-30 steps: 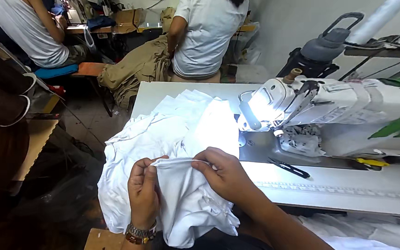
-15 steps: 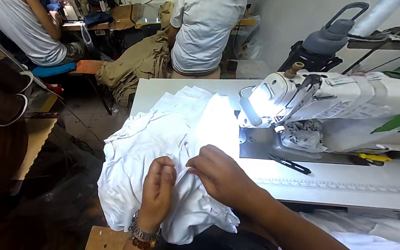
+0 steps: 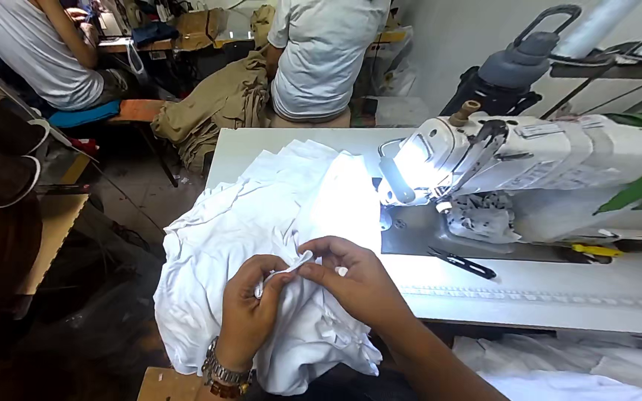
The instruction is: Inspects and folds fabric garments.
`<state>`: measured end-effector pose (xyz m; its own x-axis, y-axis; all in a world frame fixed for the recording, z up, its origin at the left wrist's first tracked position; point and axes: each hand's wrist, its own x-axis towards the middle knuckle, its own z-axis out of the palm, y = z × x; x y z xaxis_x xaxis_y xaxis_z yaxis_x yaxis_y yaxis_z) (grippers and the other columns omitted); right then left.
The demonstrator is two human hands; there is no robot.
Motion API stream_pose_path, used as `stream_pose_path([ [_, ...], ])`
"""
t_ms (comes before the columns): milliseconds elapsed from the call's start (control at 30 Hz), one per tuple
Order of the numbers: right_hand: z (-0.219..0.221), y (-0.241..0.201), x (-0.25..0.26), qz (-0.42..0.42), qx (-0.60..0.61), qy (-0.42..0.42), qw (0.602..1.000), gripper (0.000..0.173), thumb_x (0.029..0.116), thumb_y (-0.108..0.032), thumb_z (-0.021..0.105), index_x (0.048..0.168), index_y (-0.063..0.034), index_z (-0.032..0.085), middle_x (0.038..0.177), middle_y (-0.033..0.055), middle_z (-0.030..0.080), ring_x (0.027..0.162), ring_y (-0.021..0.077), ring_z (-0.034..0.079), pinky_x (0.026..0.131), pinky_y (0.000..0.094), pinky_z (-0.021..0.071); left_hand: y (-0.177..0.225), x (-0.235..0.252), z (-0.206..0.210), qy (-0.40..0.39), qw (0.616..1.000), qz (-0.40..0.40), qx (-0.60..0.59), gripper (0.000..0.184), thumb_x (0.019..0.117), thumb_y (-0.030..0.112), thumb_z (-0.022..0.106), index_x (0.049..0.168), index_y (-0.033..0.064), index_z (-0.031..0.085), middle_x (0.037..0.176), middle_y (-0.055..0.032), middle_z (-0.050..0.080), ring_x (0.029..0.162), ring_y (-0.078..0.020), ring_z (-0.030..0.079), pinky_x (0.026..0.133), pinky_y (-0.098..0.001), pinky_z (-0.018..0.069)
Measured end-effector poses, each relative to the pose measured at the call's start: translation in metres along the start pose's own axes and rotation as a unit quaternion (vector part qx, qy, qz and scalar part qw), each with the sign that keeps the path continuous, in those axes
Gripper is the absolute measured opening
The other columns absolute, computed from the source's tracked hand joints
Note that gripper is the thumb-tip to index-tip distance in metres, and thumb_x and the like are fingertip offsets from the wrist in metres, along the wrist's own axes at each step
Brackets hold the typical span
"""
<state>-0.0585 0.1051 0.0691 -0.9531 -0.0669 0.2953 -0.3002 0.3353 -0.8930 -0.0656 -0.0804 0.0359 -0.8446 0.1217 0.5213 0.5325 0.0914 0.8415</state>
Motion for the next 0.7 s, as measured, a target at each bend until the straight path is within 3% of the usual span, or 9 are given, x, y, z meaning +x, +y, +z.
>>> stream_pose_path([
  [67, 0.0, 0.004, -0.001, 0.02, 0.067, -0.001, 0.998, 0.006, 0.0906, -0.015, 0.072, 0.096, -0.0132, 0.072, 0.077, -0.0055, 0.067, 0.065, 0.0033, 0.061, 0.059, 0.0179, 0.0517, -0.001, -0.001, -0.002, 0.004, 1.0, 0.013, -0.014, 0.007, 0.0984, 0.016, 0.066, 0.099, 0.0111, 0.072, 0.104, 0.0037, 0.071, 0.098, -0.0062, 0.067, 0.088, -0.0231, 0.0577],
  [200, 0.004, 0.006, -0.002, -0.024, 0.094, -0.002, 0.995, 0.009, 0.0921, -0.013, 0.071, 0.101, -0.0117, 0.072, 0.085, -0.0049, 0.069, 0.071, 0.0028, 0.063, 0.065, 0.0169, 0.0546, -0.004, -0.001, -0.004, 0.016, 0.999, 0.035, -0.018, 0.011, 0.0988, 0.015, 0.066, 0.105, 0.0128, 0.074, 0.111, 0.0038, 0.074, 0.105, -0.0086, 0.069, 0.094, -0.0262, 0.0576],
  [267, 0.006, 0.005, -0.002, -0.03, 0.085, -0.011, 0.996, 0.01, 0.0934, -0.013, 0.07, 0.103, -0.0114, 0.073, 0.082, -0.0059, 0.068, 0.068, 0.0014, 0.059, 0.062, 0.0159, 0.0513, -0.003, -0.002, -0.003, 0.029, 0.999, 0.031, -0.01, 0.012, 0.0994, 0.016, 0.065, 0.106, 0.0138, 0.075, 0.108, 0.0049, 0.074, 0.102, -0.007, 0.069, 0.091, -0.0243, 0.0576],
  [400, 0.01, 0.004, -0.002, -0.068, 0.096, 0.008, 0.993, 0.006, 0.094, -0.009, 0.068, 0.099, -0.0093, 0.071, 0.085, -0.0042, 0.068, 0.072, 0.0024, 0.063, 0.066, 0.0164, 0.0553, 0.001, -0.003, -0.002, 0.034, 0.999, 0.007, 0.017, 0.011, 0.1003, 0.019, 0.063, 0.104, 0.0151, 0.073, 0.1, 0.0076, 0.073, 0.094, -0.0027, 0.068, 0.086, -0.0206, 0.0571],
  [567, 0.016, 0.003, -0.005, -0.114, 0.035, 0.048, 0.992, 0.007, 0.0953, -0.011, 0.065, 0.099, -0.0089, 0.071, 0.087, -0.005, 0.067, 0.076, 0.0, 0.063, 0.07, 0.0136, 0.0542, 0.007, 0.002, 0.0, -0.011, 0.999, -0.012, 0.042, 0.02, 0.0995, 0.013, 0.054, 0.107, 0.0124, 0.072, 0.095, 0.0058, 0.071, 0.091, -0.0036, 0.065, 0.083, -0.0238, 0.054],
  [700, 0.014, 0.001, -0.006, -0.178, -0.029, 0.08, 0.98, 0.011, 0.0955, -0.012, 0.064, 0.098, -0.0056, 0.072, 0.091, -0.0023, 0.067, 0.083, -0.0013, 0.062, 0.074, 0.0113, 0.0527, 0.007, 0.002, 0.003, -0.002, 0.999, -0.012, 0.032, 0.019, 0.1009, 0.022, 0.057, 0.098, 0.0148, 0.075, 0.086, 0.008, 0.069, 0.086, -0.003, 0.064, 0.083, -0.025, 0.0516],
])
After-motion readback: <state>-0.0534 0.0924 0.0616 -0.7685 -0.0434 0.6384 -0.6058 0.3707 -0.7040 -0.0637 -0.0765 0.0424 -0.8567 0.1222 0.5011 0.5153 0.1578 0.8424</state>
